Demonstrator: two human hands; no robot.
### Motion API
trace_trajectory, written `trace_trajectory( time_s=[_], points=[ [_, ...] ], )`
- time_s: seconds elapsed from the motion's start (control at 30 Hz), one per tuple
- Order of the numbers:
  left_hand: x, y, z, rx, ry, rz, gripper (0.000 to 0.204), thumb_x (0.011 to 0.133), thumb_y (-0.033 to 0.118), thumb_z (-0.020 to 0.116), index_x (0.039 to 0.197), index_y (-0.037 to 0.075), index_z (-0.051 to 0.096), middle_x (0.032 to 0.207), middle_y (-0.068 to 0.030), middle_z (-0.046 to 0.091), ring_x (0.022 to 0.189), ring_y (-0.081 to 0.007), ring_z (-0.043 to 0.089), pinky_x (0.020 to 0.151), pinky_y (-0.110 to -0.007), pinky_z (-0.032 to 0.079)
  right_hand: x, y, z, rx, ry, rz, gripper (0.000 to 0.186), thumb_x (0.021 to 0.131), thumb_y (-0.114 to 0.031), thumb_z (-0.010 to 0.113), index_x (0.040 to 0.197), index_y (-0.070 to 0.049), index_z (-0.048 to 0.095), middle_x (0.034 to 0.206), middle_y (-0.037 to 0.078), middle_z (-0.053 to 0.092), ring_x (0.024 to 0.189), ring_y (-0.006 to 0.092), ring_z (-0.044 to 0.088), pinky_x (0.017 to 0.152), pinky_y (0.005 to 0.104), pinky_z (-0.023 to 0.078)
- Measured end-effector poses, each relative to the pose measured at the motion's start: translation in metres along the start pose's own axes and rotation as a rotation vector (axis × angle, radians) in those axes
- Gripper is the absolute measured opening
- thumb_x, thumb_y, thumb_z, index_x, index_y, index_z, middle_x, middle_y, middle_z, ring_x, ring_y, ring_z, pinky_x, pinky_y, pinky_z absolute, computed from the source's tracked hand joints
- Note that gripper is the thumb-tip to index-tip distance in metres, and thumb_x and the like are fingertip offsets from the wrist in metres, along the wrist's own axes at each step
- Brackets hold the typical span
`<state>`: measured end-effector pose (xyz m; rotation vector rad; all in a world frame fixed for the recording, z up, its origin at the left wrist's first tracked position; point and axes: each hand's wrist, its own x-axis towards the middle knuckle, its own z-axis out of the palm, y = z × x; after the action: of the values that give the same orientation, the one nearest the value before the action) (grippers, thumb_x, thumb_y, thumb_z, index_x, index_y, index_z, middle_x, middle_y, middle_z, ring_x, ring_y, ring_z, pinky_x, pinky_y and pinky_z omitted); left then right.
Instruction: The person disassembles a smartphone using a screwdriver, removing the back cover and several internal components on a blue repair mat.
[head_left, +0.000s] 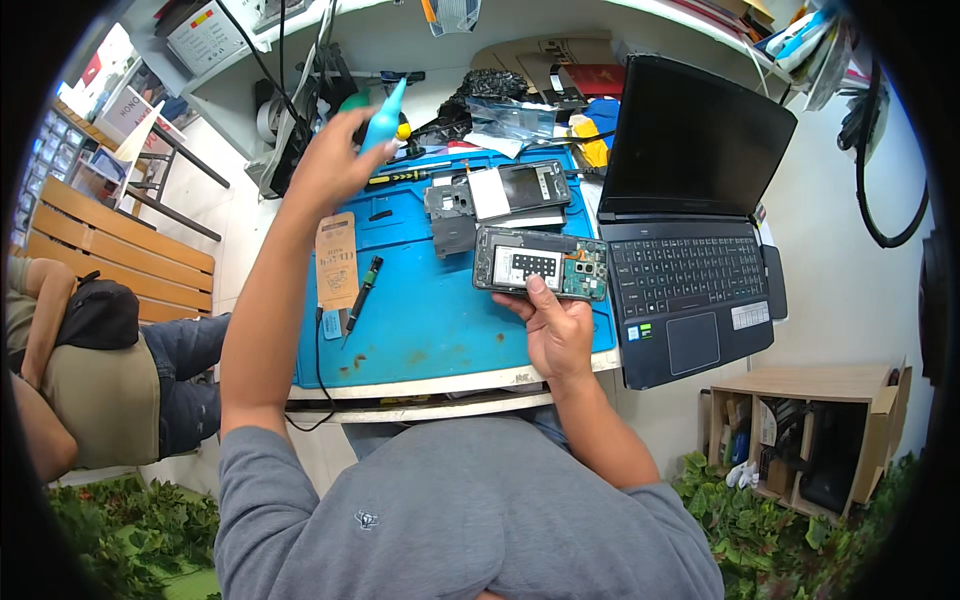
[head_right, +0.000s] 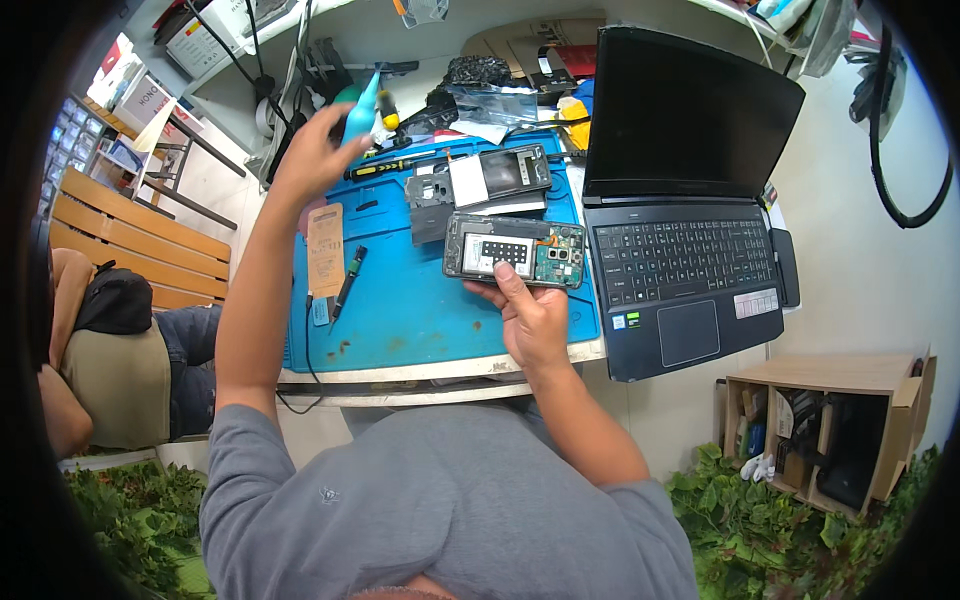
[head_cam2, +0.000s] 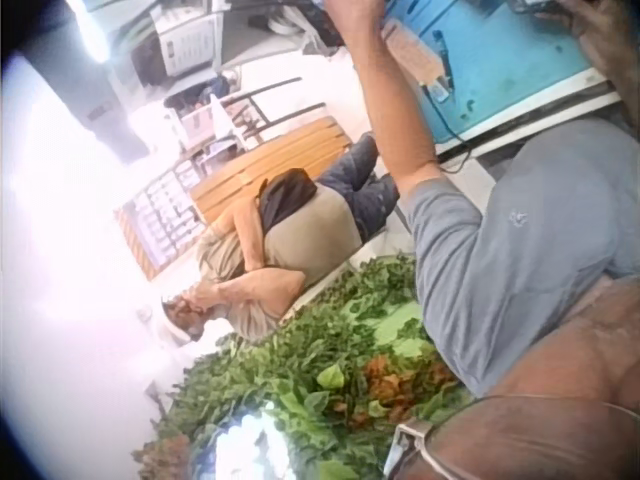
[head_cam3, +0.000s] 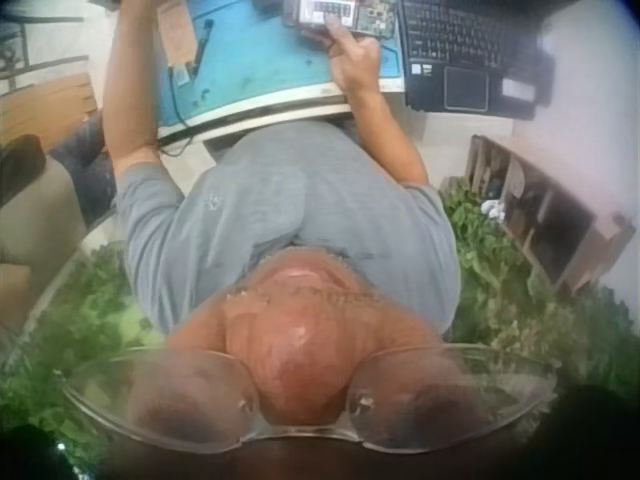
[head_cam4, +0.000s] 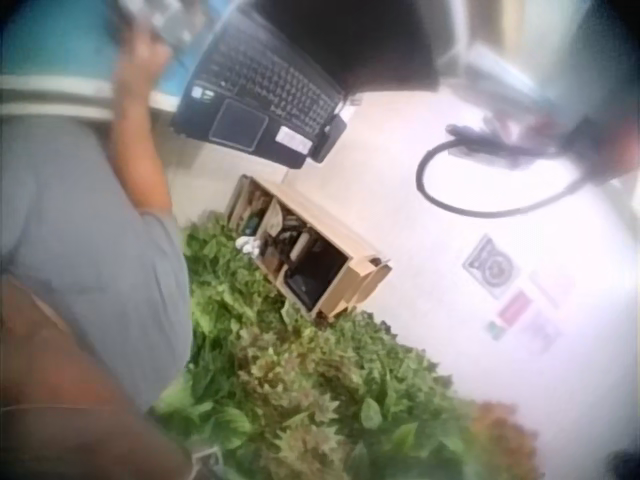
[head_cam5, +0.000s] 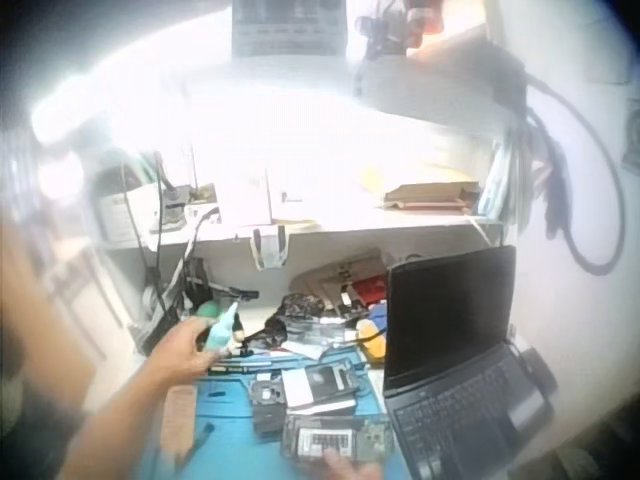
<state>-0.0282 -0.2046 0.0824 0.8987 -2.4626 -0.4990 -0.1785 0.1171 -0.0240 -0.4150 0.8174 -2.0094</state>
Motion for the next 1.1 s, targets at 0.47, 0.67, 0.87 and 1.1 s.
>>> trace_trajectory(
  time_s=[0.47,0.67,0.87,1.1],
  points=[
    [-0.175,0.105,-0.041,-0.051,-0.050,0.179,0.043,0.081,0.015,0.095,0.118,0.001,0.079,0.095,-0.0119,0.071,0.078,-0.0251,0.071,0.071,-0.035,0.057,-0.020,0.027,0.016,0.282,-0.048,0.024,0.033,0.114,-0.007,0.061,0.147,-0.003,0.064,0.145,0.016,0.072,0.137,0.0323,0.070,0.121,0.0561,0.056],
    [-0.184,0.109,-0.023,0.019,-0.002,0.198,0.039,0.081,0.019,0.094,0.113,0.004,0.078,0.092,-0.0115,0.066,0.076,-0.0303,0.070,0.068,-0.040,0.056,-0.025,0.040,0.025,0.324,-0.054,0.037,0.033,0.116,-0.008,0.057,0.148,-0.005,0.064,0.150,0.016,0.070,0.144,0.0329,0.064,0.128,0.0595,0.049],
    [-0.185,0.109,-0.014,0.017,-0.016,0.203,0.038,0.081,0.019,0.093,0.112,0.003,0.078,0.091,-0.0124,0.065,0.077,-0.0323,0.069,0.068,-0.042,0.056,-0.025,0.042,0.022,0.368,-0.078,0.028,0.033,0.117,-0.011,0.057,0.149,-0.004,0.062,0.151,0.017,0.069,0.145,0.0333,0.064,0.131,0.0613,0.044],
    [-0.185,0.113,-0.012,-0.001,-0.013,0.210,0.035,0.082,0.019,0.091,0.109,0.002,0.078,0.089,-0.0122,0.062,0.077,-0.0320,0.069,0.067,-0.043,0.056,-0.022,0.040,0.021,0.365,-0.078,0.031,0.033,0.117,-0.011,0.057,0.150,-0.005,0.062,0.152,0.016,0.069,0.147,0.0338,0.062,0.132,0.0615,0.043]
  ],
)
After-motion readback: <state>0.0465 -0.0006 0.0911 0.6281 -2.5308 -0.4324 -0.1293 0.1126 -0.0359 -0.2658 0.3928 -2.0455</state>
